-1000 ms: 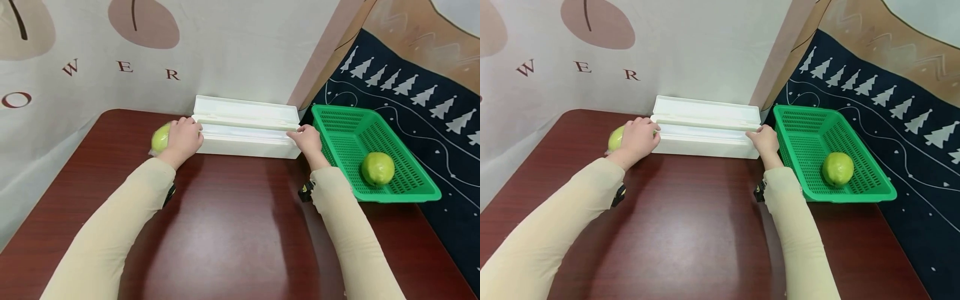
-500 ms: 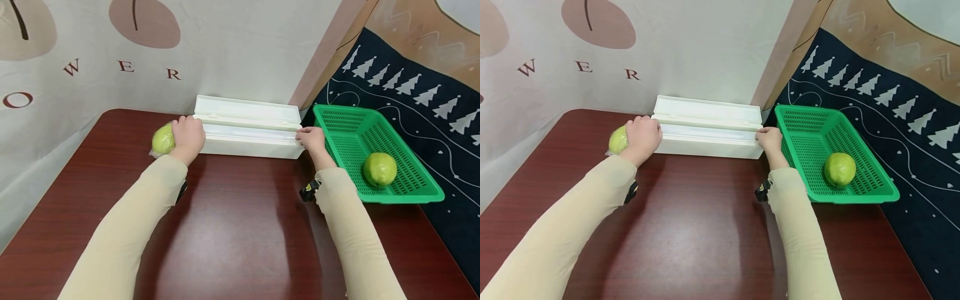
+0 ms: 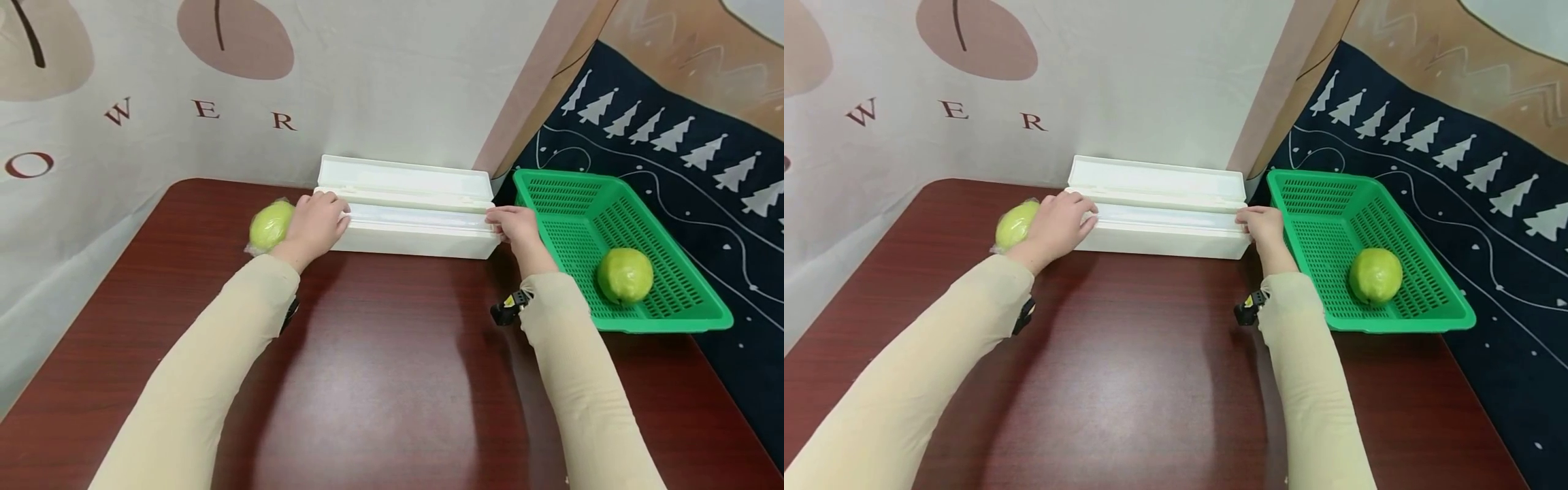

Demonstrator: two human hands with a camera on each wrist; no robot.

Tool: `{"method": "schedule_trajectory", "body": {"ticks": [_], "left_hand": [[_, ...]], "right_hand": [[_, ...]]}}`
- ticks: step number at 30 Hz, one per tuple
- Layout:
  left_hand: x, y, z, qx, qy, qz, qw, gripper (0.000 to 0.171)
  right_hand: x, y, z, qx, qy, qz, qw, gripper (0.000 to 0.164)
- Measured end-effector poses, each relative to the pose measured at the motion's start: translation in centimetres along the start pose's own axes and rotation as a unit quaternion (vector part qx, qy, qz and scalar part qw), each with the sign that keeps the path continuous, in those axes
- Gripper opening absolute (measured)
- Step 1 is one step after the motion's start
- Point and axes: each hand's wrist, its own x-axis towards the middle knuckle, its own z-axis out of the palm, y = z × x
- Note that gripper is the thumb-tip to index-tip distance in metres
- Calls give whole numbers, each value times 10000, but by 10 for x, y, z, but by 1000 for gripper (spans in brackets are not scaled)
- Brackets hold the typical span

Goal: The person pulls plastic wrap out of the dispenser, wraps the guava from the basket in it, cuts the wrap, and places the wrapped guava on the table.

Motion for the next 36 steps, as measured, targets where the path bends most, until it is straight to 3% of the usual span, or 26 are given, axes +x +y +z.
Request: {"method": "schedule_trajectory", "body": {"ticks": [4, 9, 15, 18, 20, 23, 26, 30, 36], "left_hand": [[5, 7, 0, -44, -12, 36, 10000, 30], [14, 17, -1, 135, 44, 174, 9997, 18], [20, 11, -4, 475, 158, 225, 9985, 14], [22, 9, -6, 225, 219, 135, 9994, 17], [24, 14, -7, 68, 126, 200, 9997, 27], [29, 25, -5, 50, -301, 405, 9987, 40], [33, 33, -2, 285, -523, 510, 9969, 32], [35, 29, -2, 384, -384, 567, 9969, 19], [36, 14, -5, -81, -479, 702, 9963, 16]], "right_hand": [[6, 1, 0, 62, -52, 15, 10000, 22], [7, 0, 0, 115, -162, 110, 9997, 26], [6, -4, 1, 156, -188, 49, 9997, 29], [9, -4, 1, 238, -186, 45, 9995, 27], [10, -3, 0, 314, -168, 41, 9994, 25], [11, -3, -2, 376, -144, 12, 9992, 22], [11, -4, -1, 376, -210, 12, 9991, 24], [11, -4, 0, 350, -264, 64, 9990, 27], [14, -3, -4, 462, -211, 80, 9987, 25]]}}
